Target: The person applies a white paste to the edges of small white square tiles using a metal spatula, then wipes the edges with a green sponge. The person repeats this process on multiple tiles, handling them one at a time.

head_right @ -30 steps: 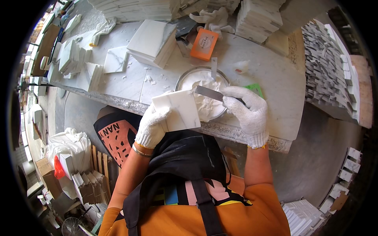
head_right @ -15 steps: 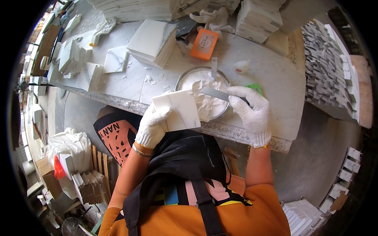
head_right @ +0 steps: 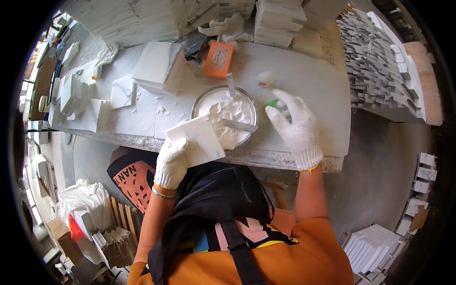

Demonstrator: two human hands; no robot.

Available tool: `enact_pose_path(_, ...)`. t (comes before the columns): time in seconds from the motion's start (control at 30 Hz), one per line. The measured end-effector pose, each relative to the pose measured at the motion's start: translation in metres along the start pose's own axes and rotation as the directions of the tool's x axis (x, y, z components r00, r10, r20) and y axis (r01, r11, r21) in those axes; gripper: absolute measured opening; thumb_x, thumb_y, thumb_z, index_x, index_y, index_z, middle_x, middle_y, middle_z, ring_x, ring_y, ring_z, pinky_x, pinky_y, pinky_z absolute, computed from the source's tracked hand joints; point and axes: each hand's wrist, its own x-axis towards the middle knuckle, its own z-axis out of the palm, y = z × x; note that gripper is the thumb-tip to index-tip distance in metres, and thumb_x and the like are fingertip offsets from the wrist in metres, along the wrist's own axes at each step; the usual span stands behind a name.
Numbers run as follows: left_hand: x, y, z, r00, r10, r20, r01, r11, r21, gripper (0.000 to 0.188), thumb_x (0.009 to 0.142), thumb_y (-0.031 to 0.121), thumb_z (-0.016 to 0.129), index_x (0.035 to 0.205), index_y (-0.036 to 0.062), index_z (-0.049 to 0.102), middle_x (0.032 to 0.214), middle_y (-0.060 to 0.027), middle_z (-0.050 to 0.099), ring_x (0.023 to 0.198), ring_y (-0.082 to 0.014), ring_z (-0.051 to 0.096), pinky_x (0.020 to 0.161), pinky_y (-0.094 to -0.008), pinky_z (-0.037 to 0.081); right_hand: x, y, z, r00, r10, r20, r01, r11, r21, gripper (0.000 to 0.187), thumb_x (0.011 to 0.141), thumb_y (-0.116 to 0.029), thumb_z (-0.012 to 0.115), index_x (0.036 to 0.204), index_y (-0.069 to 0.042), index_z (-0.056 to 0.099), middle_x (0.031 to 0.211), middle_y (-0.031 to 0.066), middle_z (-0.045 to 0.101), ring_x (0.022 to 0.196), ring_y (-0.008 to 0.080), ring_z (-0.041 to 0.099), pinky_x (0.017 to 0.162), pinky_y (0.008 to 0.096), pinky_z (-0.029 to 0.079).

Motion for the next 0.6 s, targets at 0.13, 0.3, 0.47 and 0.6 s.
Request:
enact_pose_path(0.13,0.001,-0.003,-0.004,1.000,0.006,-0.020,-0.006,1.000,0.025,0.067,0.082,0.017,0.074,0.140,-0.0028,0.046,0.129,-0.0113,0.059,0.117,-0.0231,0.058,0.101,-0.0368,0.047,0.000,0.021,-0.021,0.994,0.032,-0.105,-0.041,0.995,-0.094,0.047,0.087,-0.028,0.073,0.128,-0.009,0.061,0.116,0.0135,0.063,0.098,0.0261,0.065,0.086,0.0370,0.052)
enact_pose_path(0.3,0.000,0.000,0.002,1.000,0.015,-0.003,-0.015,1.000,0.005,0.067,0.082,0.017,0.075,0.139,-0.0030,0.046,0.129,-0.0115,0.059,0.116,-0.0233,0.058,0.101,-0.0367,0.047,0.013,0.019,-0.016,0.997,-0.032,-0.077,0.023,0.993,-0.118,0.053,0.084,-0.029,0.074,0.131,-0.009,0.058,0.128,0.0170,0.059,0.118,0.0329,0.058,0.099,0.0408,0.047)
enact_pose_path(0.47,-0.001,-0.001,0.001,1.000,0.028,0.001,-0.028,1.000,-0.001,0.067,0.082,0.016,0.074,0.139,-0.0032,0.046,0.128,-0.0114,0.059,0.116,-0.0225,0.058,0.099,-0.0358,0.048,0.053,0.016,0.008,0.991,-0.105,-0.081,0.089,0.979,-0.182,0.059,0.080,-0.031,0.076,0.132,-0.009,0.057,0.133,0.0174,0.055,0.120,0.0336,0.057,0.100,0.0420,0.046)
enact_pose_path(0.6,-0.002,0.001,0.002,1.000,0.003,-0.011,-0.002,1.000,0.029,0.066,0.083,0.018,0.075,0.139,-0.0029,0.048,0.128,-0.0107,0.060,0.114,-0.0211,0.059,0.098,-0.0349,0.048,0.078,0.042,0.024,0.987,-0.151,0.059,0.162,0.940,-0.300,0.055,0.079,-0.029,0.075,0.127,-0.006,0.059,0.129,0.0169,0.058,0.119,0.0326,0.057,0.099,0.0393,0.046)
